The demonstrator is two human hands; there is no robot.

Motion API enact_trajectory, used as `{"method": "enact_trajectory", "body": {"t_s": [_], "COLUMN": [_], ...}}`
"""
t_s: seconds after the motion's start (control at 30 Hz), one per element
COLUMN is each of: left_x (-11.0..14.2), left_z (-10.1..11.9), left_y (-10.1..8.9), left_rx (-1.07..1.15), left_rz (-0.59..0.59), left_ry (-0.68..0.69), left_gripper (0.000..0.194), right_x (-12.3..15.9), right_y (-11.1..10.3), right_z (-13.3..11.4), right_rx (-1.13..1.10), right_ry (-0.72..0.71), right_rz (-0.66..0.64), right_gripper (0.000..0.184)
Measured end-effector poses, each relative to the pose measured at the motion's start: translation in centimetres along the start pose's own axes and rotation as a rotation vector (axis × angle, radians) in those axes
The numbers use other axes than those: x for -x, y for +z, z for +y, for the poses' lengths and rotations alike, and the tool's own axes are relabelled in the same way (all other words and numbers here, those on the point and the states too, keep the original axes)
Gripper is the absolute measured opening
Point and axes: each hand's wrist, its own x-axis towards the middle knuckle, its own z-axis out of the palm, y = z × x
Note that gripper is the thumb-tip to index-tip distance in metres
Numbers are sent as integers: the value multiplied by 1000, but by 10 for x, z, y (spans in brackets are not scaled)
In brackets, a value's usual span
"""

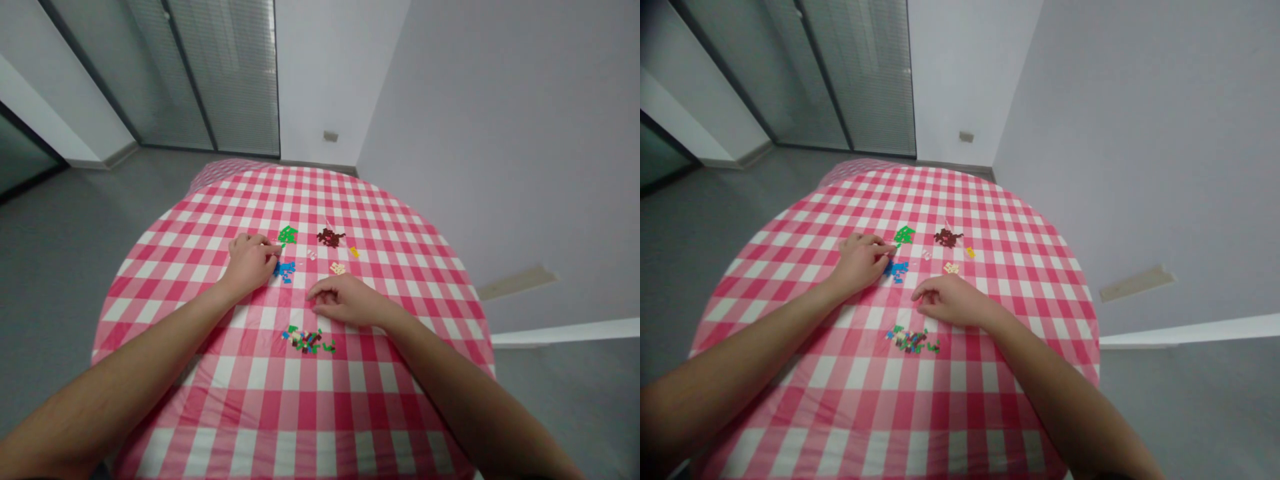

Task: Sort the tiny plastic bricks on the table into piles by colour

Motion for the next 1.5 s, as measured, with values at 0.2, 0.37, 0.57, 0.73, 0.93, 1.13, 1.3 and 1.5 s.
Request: {"method": "enact_trajectory", "body": {"t_s": [0.2,0.37,0.57,0.73,0.93,1.13,1.3,1.5], "left_x": [-1,1,7,16,27,30,30,28], "left_z": [0,0,3,18,34,37,43,43], "left_y": [2,1,-5,-7,-5,-5,-2,-2], "left_rx": [-1,40,167,226,260,277,277,257], "left_rz": [5,77,157,62,-85,-158,-171,-128], "left_ry": [17,22,97,281,360,419,431,438], "left_gripper": [31,32,28,23,16,18,16,19], "right_x": [6,6,0,-12,-13,-7,-6,-3], "right_y": [-8,-7,-4,6,11,-4,-4,-4], "right_z": [-10,-9,-1,11,18,15,13,6], "right_rx": [176,238,315,437,395,349,332,299], "right_ry": [-41,-45,-48,-12,-158,-86,-82,-91], "right_rz": [-300,-340,-146,188,142,213,190,96], "right_gripper": [22,17,15,13,19,20,21,23]}}
